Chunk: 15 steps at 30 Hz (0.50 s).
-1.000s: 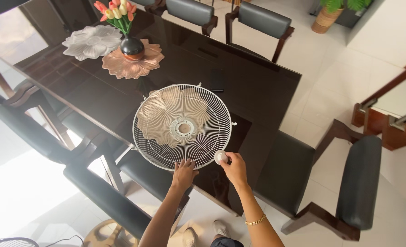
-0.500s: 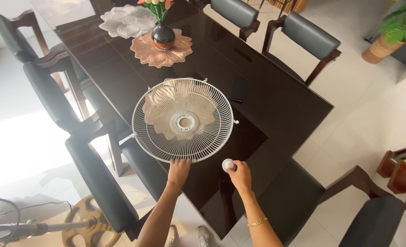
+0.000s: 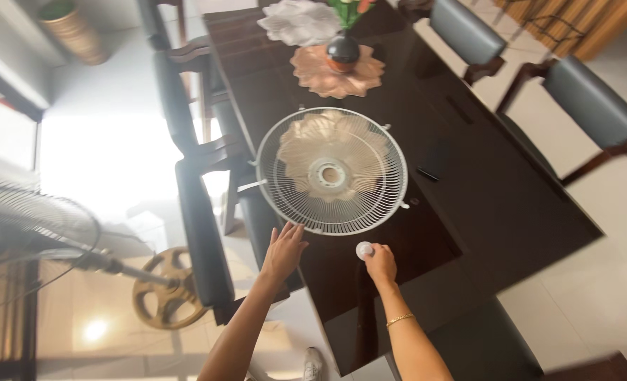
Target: The person disassembles a standing electric fan by removing the front grille, the fan blades, and the rear grille, placing each component on a nearby dining table. The person then removes the motor housing from the stand and sets it aside.
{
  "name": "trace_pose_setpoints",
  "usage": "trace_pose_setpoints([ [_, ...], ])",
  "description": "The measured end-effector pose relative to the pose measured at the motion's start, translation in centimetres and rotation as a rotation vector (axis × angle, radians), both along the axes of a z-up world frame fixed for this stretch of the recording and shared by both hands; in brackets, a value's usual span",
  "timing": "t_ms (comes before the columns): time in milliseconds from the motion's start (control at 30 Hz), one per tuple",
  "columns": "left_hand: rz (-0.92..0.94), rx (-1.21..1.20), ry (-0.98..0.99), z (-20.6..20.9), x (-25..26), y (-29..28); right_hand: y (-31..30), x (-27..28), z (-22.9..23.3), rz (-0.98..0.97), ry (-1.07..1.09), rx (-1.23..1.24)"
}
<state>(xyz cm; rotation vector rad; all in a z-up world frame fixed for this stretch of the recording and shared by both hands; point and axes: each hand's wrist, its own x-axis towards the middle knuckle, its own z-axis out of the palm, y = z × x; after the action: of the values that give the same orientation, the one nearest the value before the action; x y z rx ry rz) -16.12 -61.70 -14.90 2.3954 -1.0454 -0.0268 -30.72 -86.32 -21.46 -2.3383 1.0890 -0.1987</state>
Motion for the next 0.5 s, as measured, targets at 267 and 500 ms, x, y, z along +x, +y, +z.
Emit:
trace_pose_setpoints([
  [267, 0.166, -0.071, -0.022, 6.3, -1.2, 9.3, 0.5, 1.5, -0.1, -0.04, 0.134, -0.102],
  [500, 0.313, -0.218, -0.057, 11.1, -2.2, 17.7, 9.1, 5.1, 4.7, 0.105, -0.143, 0.029],
])
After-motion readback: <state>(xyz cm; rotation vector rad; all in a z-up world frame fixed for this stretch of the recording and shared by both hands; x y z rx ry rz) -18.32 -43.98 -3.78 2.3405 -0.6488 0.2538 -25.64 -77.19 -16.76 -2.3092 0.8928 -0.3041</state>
